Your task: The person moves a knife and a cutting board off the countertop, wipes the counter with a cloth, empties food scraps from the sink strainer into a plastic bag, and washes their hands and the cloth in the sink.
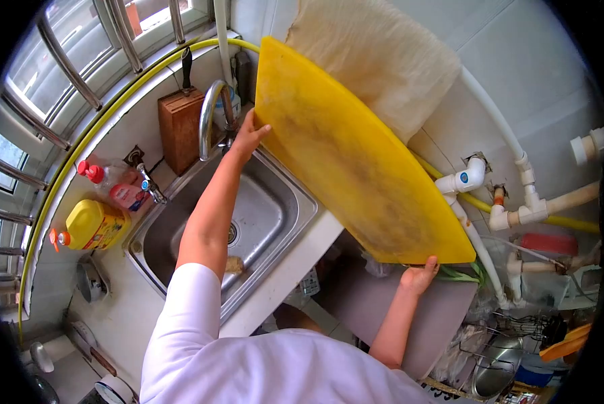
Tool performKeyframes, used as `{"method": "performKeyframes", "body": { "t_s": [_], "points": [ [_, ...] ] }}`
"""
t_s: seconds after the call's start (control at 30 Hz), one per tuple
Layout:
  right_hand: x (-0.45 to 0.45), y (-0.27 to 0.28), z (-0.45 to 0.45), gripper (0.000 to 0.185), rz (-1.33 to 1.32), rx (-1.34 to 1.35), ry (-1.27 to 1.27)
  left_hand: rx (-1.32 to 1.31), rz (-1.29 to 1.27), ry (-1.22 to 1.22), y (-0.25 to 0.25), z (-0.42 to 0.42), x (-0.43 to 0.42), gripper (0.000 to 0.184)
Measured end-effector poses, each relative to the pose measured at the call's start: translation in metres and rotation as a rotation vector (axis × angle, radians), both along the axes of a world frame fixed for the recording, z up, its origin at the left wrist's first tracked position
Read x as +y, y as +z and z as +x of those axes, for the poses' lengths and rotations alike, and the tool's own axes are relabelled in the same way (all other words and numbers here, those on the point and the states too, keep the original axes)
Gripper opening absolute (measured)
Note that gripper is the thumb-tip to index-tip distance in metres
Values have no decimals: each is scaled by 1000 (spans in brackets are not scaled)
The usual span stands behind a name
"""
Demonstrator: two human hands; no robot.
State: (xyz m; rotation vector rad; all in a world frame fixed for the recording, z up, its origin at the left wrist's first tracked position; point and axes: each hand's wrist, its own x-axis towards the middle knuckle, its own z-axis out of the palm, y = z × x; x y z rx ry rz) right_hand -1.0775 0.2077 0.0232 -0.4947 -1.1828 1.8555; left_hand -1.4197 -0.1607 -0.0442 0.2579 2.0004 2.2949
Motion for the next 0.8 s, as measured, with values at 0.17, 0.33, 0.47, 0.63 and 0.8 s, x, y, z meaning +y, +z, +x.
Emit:
{"method": "performKeyframes", "body": {
  "t_s": [0.17, 0.33, 0.47, 0.63, 0.8],
  "points": [
    [-5, 0, -14, 68, -60, -93, -12, 74, -4, 19, -9, -19, -1, 60],
    [-25, 11, -33, 67, -20, -118, 3, 140, 9, 137, -31, -38, 2, 59],
    [-24, 4, -40, 66, 27, -183, -19, 184, -258, 416, -51, -44, 13, 62],
    [-29, 8, -53, 58, -33, -275, -4, -64, -293, 406, -18, 59, 49, 74],
    [-31, 14, -60, 57, 108, -307, 109, 108, -242, 436, -8, 200, 35, 36]
  ]
}}
